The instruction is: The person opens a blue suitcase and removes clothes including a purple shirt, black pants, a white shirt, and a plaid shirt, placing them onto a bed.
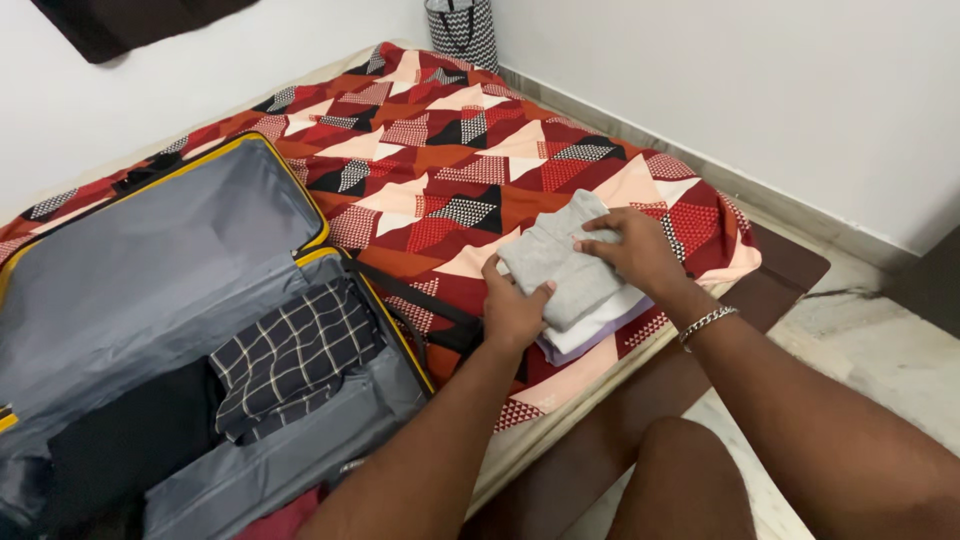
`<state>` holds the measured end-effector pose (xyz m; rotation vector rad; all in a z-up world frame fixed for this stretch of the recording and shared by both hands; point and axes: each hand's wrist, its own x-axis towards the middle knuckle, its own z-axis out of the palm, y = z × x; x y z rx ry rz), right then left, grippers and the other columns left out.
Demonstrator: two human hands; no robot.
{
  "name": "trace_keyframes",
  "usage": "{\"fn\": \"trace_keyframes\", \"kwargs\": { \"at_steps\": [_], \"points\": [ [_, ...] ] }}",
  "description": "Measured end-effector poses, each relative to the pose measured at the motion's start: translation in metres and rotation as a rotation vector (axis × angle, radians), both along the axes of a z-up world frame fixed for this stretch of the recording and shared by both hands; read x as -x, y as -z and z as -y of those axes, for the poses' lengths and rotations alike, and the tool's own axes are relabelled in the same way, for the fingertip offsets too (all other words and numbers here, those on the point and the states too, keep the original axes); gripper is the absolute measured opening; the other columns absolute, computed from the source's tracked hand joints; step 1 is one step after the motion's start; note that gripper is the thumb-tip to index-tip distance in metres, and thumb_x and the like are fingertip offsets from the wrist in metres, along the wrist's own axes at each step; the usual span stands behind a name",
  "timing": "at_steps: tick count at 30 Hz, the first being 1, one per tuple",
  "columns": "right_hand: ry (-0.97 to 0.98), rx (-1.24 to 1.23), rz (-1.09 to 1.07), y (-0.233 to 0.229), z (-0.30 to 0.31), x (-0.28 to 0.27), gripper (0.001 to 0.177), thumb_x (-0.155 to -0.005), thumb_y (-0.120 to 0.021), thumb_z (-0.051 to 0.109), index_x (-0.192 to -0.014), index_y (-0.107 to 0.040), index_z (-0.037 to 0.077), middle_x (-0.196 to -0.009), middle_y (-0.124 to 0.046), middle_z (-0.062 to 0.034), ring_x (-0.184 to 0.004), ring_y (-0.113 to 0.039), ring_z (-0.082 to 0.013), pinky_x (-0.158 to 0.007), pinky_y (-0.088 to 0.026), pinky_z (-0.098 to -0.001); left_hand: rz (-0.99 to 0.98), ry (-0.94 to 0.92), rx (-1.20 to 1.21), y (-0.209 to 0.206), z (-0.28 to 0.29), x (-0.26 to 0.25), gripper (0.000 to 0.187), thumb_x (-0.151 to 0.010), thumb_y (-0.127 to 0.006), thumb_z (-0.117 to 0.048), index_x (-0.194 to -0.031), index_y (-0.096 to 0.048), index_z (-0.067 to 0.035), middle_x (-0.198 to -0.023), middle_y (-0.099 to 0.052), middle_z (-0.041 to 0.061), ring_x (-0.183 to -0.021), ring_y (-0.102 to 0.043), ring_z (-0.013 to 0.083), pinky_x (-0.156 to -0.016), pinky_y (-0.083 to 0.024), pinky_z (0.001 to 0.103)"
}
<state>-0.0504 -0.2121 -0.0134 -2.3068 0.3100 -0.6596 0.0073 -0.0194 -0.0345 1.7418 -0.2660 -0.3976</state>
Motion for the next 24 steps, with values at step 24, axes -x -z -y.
{"fn": "trace_keyframes", "kwargs": {
  "at_steps": [24],
  "points": [
    [0.114,0.195,-0.027,-0.037,-0.143,-0.010,0.040,-0.083,-0.073,0.051,-0.109,-0.075,0.021,-0.143,-0.054,-0.0096,-0.137,-0.038,-0.0340,-0.107,-0.025,-0.0615,0.174,-0.254,0.097,0.018,-0.131,-0.043,0.053,-0.083,-0.073,-0.017,-0.128,-0.048,-0.002,-0.086,-0.072,0.007,-0.069,-0.071,0.0174,-0.060,-0.057,0.032]
  ]
}}
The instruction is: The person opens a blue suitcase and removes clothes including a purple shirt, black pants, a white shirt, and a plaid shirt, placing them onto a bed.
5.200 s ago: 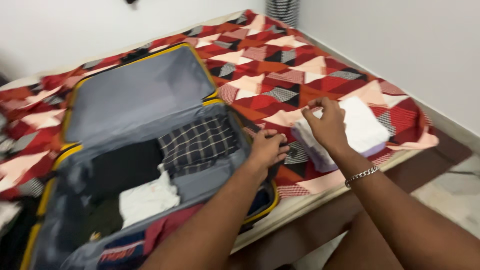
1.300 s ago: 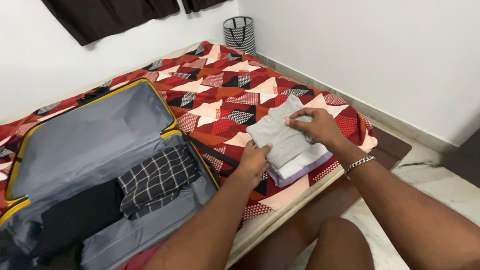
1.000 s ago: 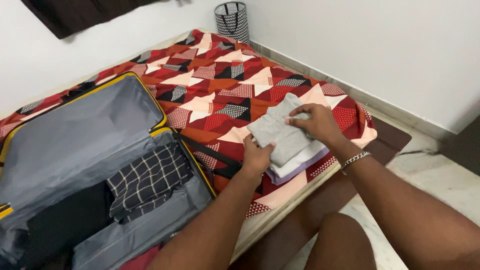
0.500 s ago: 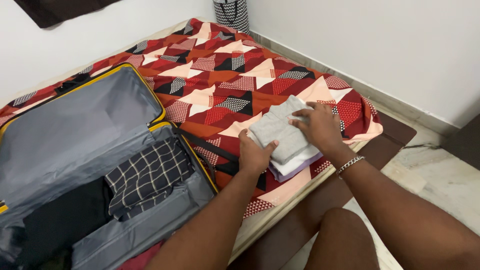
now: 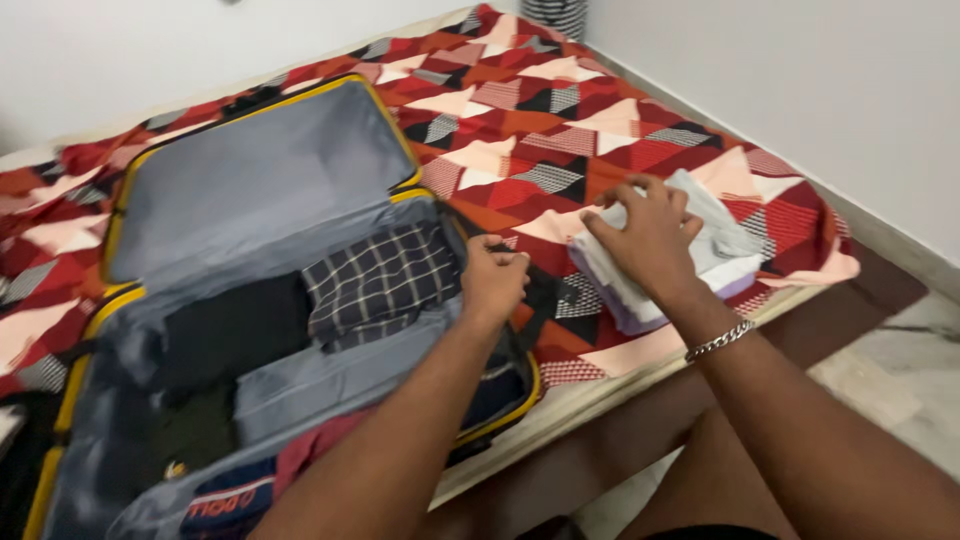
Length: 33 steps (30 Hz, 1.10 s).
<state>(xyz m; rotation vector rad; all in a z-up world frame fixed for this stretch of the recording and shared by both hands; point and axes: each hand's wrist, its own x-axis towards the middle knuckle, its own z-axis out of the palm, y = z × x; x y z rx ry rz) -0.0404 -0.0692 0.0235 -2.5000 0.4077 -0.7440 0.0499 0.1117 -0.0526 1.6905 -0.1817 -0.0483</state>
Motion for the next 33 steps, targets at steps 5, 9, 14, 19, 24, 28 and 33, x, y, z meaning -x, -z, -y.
{"fn": "trace_keyframes", "kwargs": {
  "at_steps": [5,9,14,19,24,28,33],
  "points": [
    [-0.235,-0.064,0.105,-0.005,-0.078,-0.006,0.030,-0.086,-0.077,0.041,-0.102,-0.077,0.015,-0.120,-0.067,-0.0130,-0.118,-0.056,-0.0315,-0.095,-0.042,-0.0499,-0.019,-0.073,0.097,0.010,-0.082,-0.012,0.053,-0.086,-0.073,-0.016,-0.130,-0.046,-0.004,-0.088,-0.070,0.007,-0.067,-0.068,0.0135,-0.056,-0.056,0.029],
    [-0.459,-0.323,0.151,0.005,-0.134,-0.018,0.033,-0.089,-0.079,0.034,-0.100,-0.072,0.004,-0.091,-0.072,-0.0118,-0.086,-0.066,-0.0192,-0.077,-0.051,-0.0318,-0.180,-0.159,0.101,-0.001,-0.152,-0.003,0.053,-0.088,-0.071,-0.018,-0.132,-0.045,-0.008,-0.096,-0.068,0.007,-0.071,-0.068,0.0121,-0.056,-0.054,0.029],
    [-0.528,-0.579,0.006,0.015,-0.196,-0.034,0.037,-0.088,-0.077,0.036,-0.100,-0.071,0.002,-0.084,-0.071,-0.0048,-0.077,-0.062,-0.0096,-0.070,-0.049,-0.0248,-0.445,-0.275,0.176,0.000,-0.226,0.001,0.044,-0.088,-0.071,-0.023,-0.126,-0.050,-0.015,-0.103,-0.066,0.004,-0.078,-0.068,0.0126,-0.057,-0.050,0.028],
    [-0.498,-0.819,-0.181,0.029,-0.235,-0.050,0.047,-0.090,-0.077,0.043,-0.115,-0.068,0.004,-0.105,-0.066,-0.0081,-0.095,-0.059,-0.0122,-0.083,-0.048,-0.0268,-0.529,-0.274,0.259,0.033,-0.291,-0.013,0.035,-0.085,-0.072,-0.030,-0.115,-0.064,-0.013,-0.113,-0.067,-0.004,-0.090,-0.067,0.0144,-0.070,-0.053,0.034],
    [-0.265,-1.120,-0.522,0.050,-0.259,-0.076,0.082,-0.080,-0.074,0.057,-0.144,-0.048,0.014,-0.138,-0.055,-0.0091,-0.120,-0.055,-0.0201,-0.088,-0.050,-0.0377,-0.595,-0.352,0.414,0.056,-0.329,-0.009,0.061,-0.079,-0.082,-0.037,-0.129,-0.054,-0.017,-0.127,-0.058,-0.002,-0.106,-0.062,0.0178,-0.087,-0.051,0.039],
    [-0.061,-1.416,-0.593,0.084,-0.267,-0.101,0.104,-0.070,-0.078,0.063,-0.156,-0.036,0.023,-0.152,-0.050,-0.0096,-0.132,-0.052,-0.0236,-0.089,-0.048,-0.0399,-0.623,-0.384,0.459,0.065,-0.341,-0.002,0.078,-0.073,-0.085,-0.037,-0.140,-0.050,-0.015,-0.132,-0.055,0.001,-0.111,-0.060,0.0215,-0.094,-0.049,0.043],
    [0.066,-1.592,-0.621,0.119,-0.270,-0.128,0.115,-0.067,-0.080,0.072,-0.158,-0.028,0.022,-0.152,-0.045,-0.0115,-0.133,-0.049,-0.0257,-0.091,-0.048,-0.0422,-0.652,-0.389,0.459,0.079,-0.338,0.003,0.094,-0.071,-0.087,-0.034,-0.148,-0.035,-0.018,-0.134,-0.056,0.005,-0.115,-0.061,0.0224,-0.098,-0.048,0.044]
  ]
}}
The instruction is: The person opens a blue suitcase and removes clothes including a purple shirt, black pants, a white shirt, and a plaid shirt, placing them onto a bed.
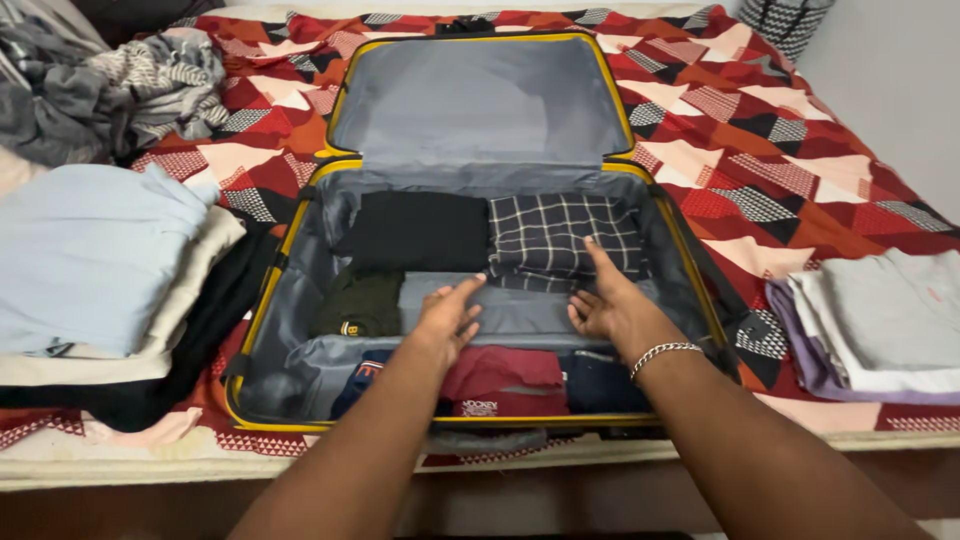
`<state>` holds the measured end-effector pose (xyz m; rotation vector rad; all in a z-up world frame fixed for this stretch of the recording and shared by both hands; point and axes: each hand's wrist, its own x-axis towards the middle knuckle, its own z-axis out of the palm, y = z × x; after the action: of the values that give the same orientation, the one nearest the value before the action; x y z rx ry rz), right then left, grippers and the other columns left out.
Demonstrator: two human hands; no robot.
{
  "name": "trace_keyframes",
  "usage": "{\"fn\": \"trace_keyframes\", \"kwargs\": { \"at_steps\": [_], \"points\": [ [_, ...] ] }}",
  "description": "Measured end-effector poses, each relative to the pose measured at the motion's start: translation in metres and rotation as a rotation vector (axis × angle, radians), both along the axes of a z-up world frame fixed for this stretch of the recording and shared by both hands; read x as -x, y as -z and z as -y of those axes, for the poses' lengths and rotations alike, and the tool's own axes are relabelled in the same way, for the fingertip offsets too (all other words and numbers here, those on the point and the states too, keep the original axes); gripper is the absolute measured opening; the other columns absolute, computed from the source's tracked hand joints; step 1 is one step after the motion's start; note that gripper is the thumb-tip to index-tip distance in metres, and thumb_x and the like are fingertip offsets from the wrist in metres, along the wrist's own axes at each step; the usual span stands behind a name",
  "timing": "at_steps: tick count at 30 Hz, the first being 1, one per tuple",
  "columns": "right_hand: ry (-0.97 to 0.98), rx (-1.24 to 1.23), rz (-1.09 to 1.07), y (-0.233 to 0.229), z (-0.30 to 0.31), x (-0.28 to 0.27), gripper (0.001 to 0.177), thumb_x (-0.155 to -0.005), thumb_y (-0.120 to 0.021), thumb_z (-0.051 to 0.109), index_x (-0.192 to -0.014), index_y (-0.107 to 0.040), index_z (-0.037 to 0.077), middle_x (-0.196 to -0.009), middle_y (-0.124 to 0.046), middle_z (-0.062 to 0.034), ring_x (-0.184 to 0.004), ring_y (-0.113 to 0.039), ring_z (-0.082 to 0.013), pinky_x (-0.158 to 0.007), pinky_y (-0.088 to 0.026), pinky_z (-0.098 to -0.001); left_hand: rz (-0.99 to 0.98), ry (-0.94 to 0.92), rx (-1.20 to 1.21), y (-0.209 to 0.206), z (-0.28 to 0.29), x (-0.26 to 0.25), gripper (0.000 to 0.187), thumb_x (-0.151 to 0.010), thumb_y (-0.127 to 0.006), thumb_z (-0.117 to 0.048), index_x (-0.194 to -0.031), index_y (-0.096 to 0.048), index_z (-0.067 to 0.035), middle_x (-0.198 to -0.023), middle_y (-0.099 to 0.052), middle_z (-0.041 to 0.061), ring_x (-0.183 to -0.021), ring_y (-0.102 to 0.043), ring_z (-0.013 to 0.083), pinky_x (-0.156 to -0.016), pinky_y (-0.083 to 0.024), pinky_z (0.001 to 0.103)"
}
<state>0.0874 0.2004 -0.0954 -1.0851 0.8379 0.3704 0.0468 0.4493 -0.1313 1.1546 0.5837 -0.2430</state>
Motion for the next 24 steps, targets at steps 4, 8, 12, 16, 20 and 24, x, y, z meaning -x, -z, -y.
{"fn": "trace_keyframes", "kwargs": {
  "at_steps": [4,8,12,16,20,24],
  "points": [
    [0.099,-0.062,-0.040,0.014,-0.010,-0.019,0.109,-0.068,-0.082,0.074,-0.150,-0.040,0.016,-0.140,-0.050,-0.0090,-0.126,-0.050,-0.0257,-0.091,-0.049,-0.0427,0.022,-0.003,0.006,0.002,0.006,0.003,0.097,-0.070,-0.088,-0.034,-0.149,-0.033,-0.018,-0.134,-0.056,0.005,-0.116,-0.061,0.0208,-0.098,-0.048,0.042],
    [0.073,-0.065,-0.030,0.030,-0.025,-0.043,0.088,-0.065,-0.080,0.071,-0.132,-0.054,0.020,-0.123,-0.053,0.0010,-0.117,-0.049,-0.0204,-0.087,-0.045,-0.0460,0.058,0.001,0.035,-0.002,0.006,0.011,0.095,-0.071,-0.087,-0.034,-0.147,-0.033,-0.016,-0.133,-0.056,0.008,-0.114,-0.061,0.0220,-0.095,-0.049,0.039],
    [0.157,-0.092,-0.091,0.044,-0.029,-0.069,0.071,-0.071,-0.087,0.063,-0.118,-0.057,0.019,-0.117,-0.052,-0.0003,-0.107,-0.052,-0.0216,-0.083,-0.046,-0.0445,0.071,-0.012,0.040,-0.006,0.007,0.019,0.090,-0.072,-0.087,-0.031,-0.144,-0.035,-0.016,-0.129,-0.059,0.009,-0.109,-0.063,0.0202,-0.089,-0.051,0.034],
    [0.289,-0.047,-0.226,0.055,-0.028,-0.091,0.063,-0.076,-0.092,0.054,-0.114,-0.058,0.017,-0.113,-0.053,-0.0043,-0.100,-0.054,-0.0237,-0.080,-0.045,-0.0410,0.079,0.005,0.020,-0.013,0.009,0.022,0.085,-0.074,-0.085,-0.031,-0.142,-0.037,-0.017,-0.124,-0.065,0.007,-0.104,-0.066,0.0157,-0.085,-0.052,0.031],
    [0.227,0.106,-0.054,0.088,-0.029,-0.115,0.060,-0.080,-0.083,0.047,-0.127,-0.062,0.017,-0.126,-0.060,-0.0044,-0.111,-0.056,-0.0237,-0.091,-0.045,-0.0463,0.079,0.016,-0.030,-0.016,0.011,0.021,0.081,-0.075,-0.085,-0.031,-0.141,-0.039,-0.016,-0.121,-0.067,0.006,-0.101,-0.066,0.0137,-0.082,-0.053,0.030],
    [0.348,0.122,0.122,0.100,-0.029,-0.123,0.079,-0.082,-0.088,0.032,-0.141,-0.048,-0.002,-0.150,-0.052,-0.0180,-0.132,-0.056,-0.0301,-0.109,-0.044,-0.0441,0.086,0.007,-0.023,-0.013,0.012,0.022,0.079,-0.076,-0.084,-0.029,-0.140,-0.039,-0.015,-0.120,-0.068,0.006,-0.099,-0.065,0.0134,-0.079,-0.054,0.029]
  ]
}}
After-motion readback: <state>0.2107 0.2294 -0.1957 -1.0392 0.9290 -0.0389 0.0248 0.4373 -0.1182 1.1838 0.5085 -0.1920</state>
